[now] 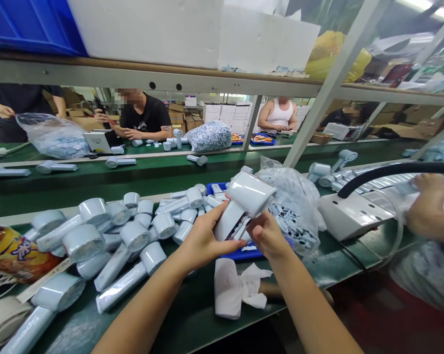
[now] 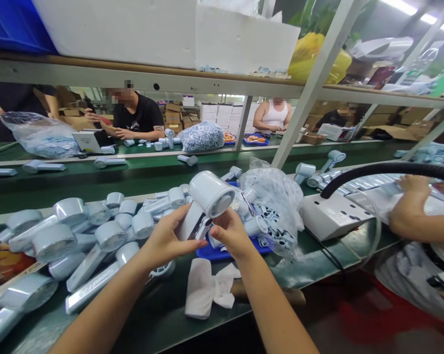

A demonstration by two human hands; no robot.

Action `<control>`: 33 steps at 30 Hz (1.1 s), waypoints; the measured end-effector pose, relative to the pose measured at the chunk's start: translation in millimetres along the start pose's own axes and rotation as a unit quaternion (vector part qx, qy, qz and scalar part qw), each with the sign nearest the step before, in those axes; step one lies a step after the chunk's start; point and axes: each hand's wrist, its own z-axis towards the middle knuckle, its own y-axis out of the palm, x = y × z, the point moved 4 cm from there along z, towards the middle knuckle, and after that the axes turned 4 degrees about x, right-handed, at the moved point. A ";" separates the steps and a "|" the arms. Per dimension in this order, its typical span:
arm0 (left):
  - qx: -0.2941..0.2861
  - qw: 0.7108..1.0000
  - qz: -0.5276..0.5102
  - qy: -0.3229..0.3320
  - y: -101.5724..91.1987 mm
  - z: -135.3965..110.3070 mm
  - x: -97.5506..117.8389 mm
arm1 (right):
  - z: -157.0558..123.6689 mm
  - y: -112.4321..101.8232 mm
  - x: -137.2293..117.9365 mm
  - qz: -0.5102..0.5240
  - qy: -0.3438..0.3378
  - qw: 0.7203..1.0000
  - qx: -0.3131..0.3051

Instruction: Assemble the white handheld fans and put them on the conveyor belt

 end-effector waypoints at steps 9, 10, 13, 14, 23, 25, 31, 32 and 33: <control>-0.009 0.997 -0.072 -0.013 10.9 -5.0 9.3 | -7.6 4.1 -18.4 -0.054 0.034 0.994 -0.090; -0.018 0.998 -0.061 -0.008 10.4 -5.3 10.1 | -9.0 4.1 -18.1 -0.055 0.035 0.994 -0.082; -0.027 0.999 -0.019 0.003 8.5 -7.0 13.1 | -11.6 8.9 -15.2 -0.046 0.035 0.997 -0.049; -0.028 1.000 -0.004 0.008 8.5 -7.5 14.1 | -10.9 11.1 -13.6 -0.042 0.030 0.998 -0.031; 0.050 0.979 -0.159 -0.121 7.1 1.5 -17.3 | -33.7 -22.1 -3.1 -0.285 0.085 0.955 0.003; 0.083 0.950 -0.250 -0.165 3.6 4.0 -27.4 | -69.4 -41.6 6.5 -0.421 0.153 0.893 -0.045; 0.152 0.901 -0.354 -0.198 -4.0 5.9 -33.8 | -152.8 -62.5 42.9 -0.653 0.182 0.730 -0.088; 0.152 0.902 -0.355 -0.193 -3.7 5.8 -32.7 | -156.3 -61.0 42.7 -0.622 0.186 0.757 -0.073; 0.152 0.903 -0.354 -0.188 -3.0 5.6 -31.7 | -157.1 -59.1 39.3 -0.574 0.188 0.796 -0.052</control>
